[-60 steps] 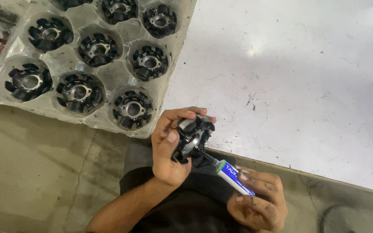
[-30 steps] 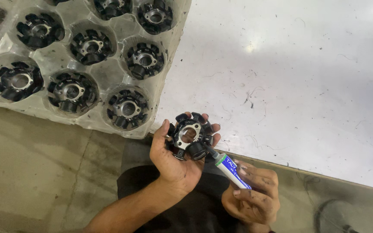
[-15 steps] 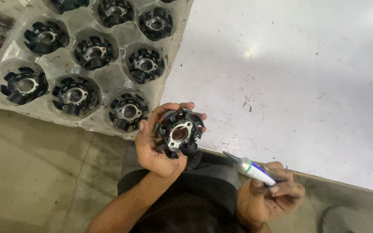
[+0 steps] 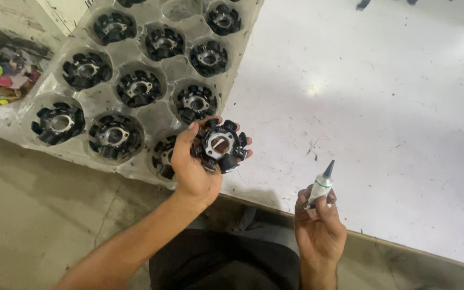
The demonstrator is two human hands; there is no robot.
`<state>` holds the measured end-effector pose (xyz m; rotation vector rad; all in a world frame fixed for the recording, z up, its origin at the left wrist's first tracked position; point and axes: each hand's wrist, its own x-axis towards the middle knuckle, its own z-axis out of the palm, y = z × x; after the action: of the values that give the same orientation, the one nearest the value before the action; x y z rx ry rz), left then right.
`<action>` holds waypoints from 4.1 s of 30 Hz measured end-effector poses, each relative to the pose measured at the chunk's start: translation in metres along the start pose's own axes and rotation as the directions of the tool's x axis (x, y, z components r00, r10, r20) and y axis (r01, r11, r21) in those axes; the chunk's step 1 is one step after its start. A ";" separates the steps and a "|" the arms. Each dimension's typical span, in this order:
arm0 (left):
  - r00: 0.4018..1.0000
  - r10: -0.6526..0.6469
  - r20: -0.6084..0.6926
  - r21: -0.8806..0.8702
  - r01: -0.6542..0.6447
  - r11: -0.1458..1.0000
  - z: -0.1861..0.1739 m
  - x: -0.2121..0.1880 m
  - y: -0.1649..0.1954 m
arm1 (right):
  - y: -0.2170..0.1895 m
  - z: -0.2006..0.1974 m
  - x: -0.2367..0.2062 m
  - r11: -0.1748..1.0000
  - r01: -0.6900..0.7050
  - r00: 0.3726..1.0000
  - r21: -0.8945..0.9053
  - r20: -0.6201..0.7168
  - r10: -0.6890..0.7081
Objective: The person picks black plastic rotor-like components from a tray one at a time and squeezes adhesive from a tube onto each part, then places the treated part into another tray. They repeat this cycle across many parts, occasionally squeezing the tube to prime it.
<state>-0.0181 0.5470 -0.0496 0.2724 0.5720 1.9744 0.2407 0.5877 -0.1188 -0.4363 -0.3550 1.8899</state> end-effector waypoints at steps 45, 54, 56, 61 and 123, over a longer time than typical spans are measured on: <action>0.678 -0.711 -0.188 -0.219 0.677 0.703 0.131 0.415 0.100 | -0.038 0.424 0.467 -0.055 0.378 0.654 -0.924 0.224 0.722; 0.671 -0.724 -0.160 -0.215 0.692 0.689 0.141 0.423 0.103 | -0.042 0.449 0.465 -0.301 0.564 0.672 -0.769 0.215 0.709; 0.655 -0.724 -0.217 -0.224 0.689 0.690 0.143 0.425 0.102 | -0.042 0.451 0.469 -0.355 0.561 0.678 -0.748 0.169 0.715; 0.672 -0.718 -0.182 -0.227 0.682 0.695 0.143 0.430 0.103 | -0.042 0.450 0.483 -0.380 0.500 0.680 -0.778 0.081 0.729; 0.851 -0.253 -0.461 -0.086 0.240 0.967 0.058 0.415 0.300 | 0.041 0.327 0.241 0.504 -0.507 0.810 -0.699 -0.187 0.556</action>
<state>-0.4168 0.8209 0.1278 -0.2993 0.8453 1.7920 -0.0216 0.7877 0.1224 -1.1383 -1.1576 2.3147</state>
